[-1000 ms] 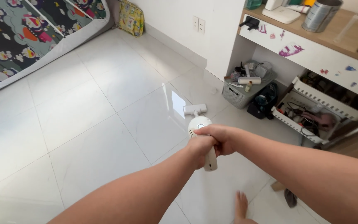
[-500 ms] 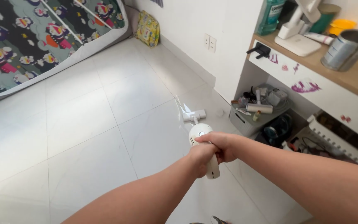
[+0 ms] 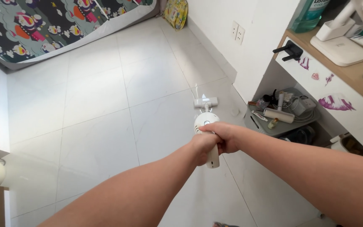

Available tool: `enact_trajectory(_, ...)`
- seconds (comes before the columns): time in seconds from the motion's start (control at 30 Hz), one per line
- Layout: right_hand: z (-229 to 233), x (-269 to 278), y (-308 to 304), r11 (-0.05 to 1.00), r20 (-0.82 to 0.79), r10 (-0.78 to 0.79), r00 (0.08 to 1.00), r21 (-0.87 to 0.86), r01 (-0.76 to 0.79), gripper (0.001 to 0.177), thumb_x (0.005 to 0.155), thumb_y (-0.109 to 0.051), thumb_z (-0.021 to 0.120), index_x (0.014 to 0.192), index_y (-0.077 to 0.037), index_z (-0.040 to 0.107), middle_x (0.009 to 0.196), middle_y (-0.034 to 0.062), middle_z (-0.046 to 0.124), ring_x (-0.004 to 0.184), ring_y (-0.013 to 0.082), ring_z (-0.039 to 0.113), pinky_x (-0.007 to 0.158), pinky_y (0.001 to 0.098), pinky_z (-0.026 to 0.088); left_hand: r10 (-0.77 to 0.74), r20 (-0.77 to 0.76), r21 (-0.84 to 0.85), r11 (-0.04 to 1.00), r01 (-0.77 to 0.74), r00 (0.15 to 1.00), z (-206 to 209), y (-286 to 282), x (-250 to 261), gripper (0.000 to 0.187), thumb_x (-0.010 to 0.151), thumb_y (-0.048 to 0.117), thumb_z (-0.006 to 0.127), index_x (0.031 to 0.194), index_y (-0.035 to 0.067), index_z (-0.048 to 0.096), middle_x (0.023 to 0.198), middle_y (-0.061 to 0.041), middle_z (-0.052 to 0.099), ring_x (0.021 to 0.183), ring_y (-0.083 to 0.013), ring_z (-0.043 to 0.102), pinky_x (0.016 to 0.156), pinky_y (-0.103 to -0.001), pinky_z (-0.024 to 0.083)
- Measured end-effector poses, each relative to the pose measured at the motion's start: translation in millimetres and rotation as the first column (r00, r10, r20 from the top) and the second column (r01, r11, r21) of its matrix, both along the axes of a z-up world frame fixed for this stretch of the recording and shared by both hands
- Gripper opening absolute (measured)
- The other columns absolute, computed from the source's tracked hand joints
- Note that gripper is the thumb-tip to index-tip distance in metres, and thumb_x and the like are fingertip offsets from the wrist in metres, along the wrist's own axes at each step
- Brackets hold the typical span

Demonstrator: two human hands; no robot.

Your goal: Vacuuming the white tiled floor of a bedroom and a short hallway using a white handheld vacuum.

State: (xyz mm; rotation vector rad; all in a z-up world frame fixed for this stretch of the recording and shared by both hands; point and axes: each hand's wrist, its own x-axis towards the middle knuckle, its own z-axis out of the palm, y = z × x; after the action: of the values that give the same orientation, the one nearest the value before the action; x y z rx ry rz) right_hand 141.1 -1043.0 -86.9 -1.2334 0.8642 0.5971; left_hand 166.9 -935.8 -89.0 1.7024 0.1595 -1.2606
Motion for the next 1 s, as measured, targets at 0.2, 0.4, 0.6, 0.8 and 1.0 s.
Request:
enact_trajectory(0.2, 7, -16, -4, 0.999, -0.010, -0.022, 1.000, -0.043, 0.022, 0.052, 0.088, -0.045, 0.068, 0.125, -0.008, 0.063, 0.111, 0.0109, 0.070, 0.089, 0.0198, 0.064, 0.071, 0.0327, 0.052, -0.005, -0.010, -0.013, 1.000, 0.005, 1.000, -1, -8, -13, 0.019, 0.093, 0.023, 0.063, 0.100, 0.007, 0.066, 0.088, -0.004, 0.067, 0.074, -0.0113, 0.065, 0.070, -0.029, 0.055)
enact_trajectory(0.4, 15, -50, 23, 0.999, -0.029, -0.025, 0.999, -0.030, 0.024, 0.052, 0.088, -0.044, 0.068, 0.125, -0.008, 0.061, 0.114, 0.0111, 0.069, 0.093, 0.0212, 0.066, 0.077, 0.0349, 0.056, 0.013, -0.031, -0.016, 1.000, -0.013, 0.999, -3, 16, -46, 0.019, 0.092, 0.024, 0.065, 0.100, 0.007, 0.066, 0.087, -0.003, 0.068, 0.074, -0.0114, 0.066, 0.070, -0.028, 0.056)
enact_trajectory(0.6, 14, -96, 74, 1.000, -0.026, -0.011, 1.000, -0.019, 0.010, 0.051, 0.089, -0.045, 0.068, 0.123, -0.008, 0.063, 0.113, 0.0110, 0.070, 0.091, 0.0209, 0.065, 0.076, 0.0343, 0.056, -0.028, -0.003, 0.029, 0.999, 0.028, 1.000, 6, 71, -94, 0.019, 0.092, 0.028, 0.063, 0.098, 0.010, 0.066, 0.085, -0.002, 0.067, 0.071, -0.0097, 0.064, 0.068, -0.028, 0.054)
enact_trajectory(0.8, 23, -147, 130, 0.999, -0.026, -0.025, 0.999, -0.031, 0.025, 0.048, 0.090, -0.044, 0.068, 0.121, -0.009, 0.064, 0.108, 0.0091, 0.069, 0.084, 0.0189, 0.062, 0.070, 0.0326, 0.053, -0.050, -0.020, 0.018, 0.999, 0.051, 0.999, 12, 127, -142, 0.018, 0.092, 0.030, 0.064, 0.091, 0.012, 0.065, 0.078, 0.001, 0.062, 0.066, -0.0077, 0.057, 0.066, -0.025, 0.051)
enact_trajectory(1.0, 23, -210, 180, 0.999, -0.034, -0.031, 0.999, -0.039, 0.029, 0.048, 0.090, -0.045, 0.067, 0.121, -0.007, 0.063, 0.107, 0.0104, 0.069, 0.082, 0.0187, 0.060, 0.066, 0.0309, 0.052, -0.082, -0.040, -0.024, 0.996, 0.081, 0.996, 5, 176, -202, 0.020, 0.093, 0.032, 0.064, 0.089, 0.012, 0.063, 0.075, 0.001, 0.061, 0.063, -0.0074, 0.055, 0.065, -0.024, 0.050)
